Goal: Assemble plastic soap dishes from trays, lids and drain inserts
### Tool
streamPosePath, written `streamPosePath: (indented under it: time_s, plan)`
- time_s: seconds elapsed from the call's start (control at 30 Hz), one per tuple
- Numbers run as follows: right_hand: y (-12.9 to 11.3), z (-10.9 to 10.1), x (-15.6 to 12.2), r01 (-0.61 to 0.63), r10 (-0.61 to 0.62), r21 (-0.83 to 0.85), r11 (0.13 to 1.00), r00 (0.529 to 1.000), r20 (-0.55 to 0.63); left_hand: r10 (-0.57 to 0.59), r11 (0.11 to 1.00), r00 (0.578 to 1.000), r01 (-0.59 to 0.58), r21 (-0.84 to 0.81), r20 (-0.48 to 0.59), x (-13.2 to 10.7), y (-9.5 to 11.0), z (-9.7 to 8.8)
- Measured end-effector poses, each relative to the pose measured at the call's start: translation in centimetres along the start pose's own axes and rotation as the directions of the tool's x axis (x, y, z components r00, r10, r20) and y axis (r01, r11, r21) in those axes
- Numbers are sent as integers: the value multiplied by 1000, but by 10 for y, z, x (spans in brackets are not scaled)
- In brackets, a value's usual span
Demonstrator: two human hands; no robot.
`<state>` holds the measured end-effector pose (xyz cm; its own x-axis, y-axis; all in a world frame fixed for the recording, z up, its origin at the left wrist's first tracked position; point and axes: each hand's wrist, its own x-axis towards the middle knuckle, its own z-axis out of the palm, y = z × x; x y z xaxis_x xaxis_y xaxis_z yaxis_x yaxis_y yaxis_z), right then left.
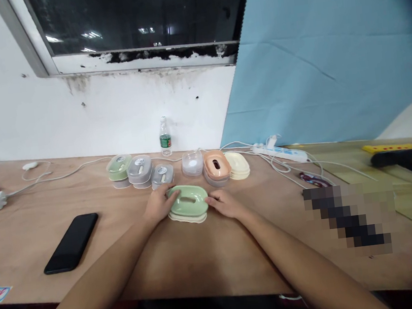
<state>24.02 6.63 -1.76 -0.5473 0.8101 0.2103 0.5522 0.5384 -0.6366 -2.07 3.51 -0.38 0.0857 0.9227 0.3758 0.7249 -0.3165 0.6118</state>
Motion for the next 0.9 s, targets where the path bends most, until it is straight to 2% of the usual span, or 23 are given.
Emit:
streamPosePath:
  time_s: [0.17, 0.33, 0.53, 0.67, 0.9]
  plan:
    - [-1, -1, 1, -45, 45, -4, 999, 995, 93, -61, 998, 990, 59, 15, 130, 3, 0, -1]
    - [-7, -4, 2, -51, 55, -41, 998, 993, 107, -101, 995, 982, 98, 30, 156, 2, 2, -3]
    - [-10, -5, 3, -50, 54, -40, 998, 993, 107, -142, 990, 969, 142, 16, 203, 4, -5, -2]
    - [-7, -4, 3, -28, 33, -53, 998, 994, 104, -107, 992, 966, 119, -39, 234, 2, -5, -1]
    - [-2, -3, 3, -31, 32, -2, 1000, 995, 96, 14, 1000, 964, -19, 18, 264, -2, -2, 2]
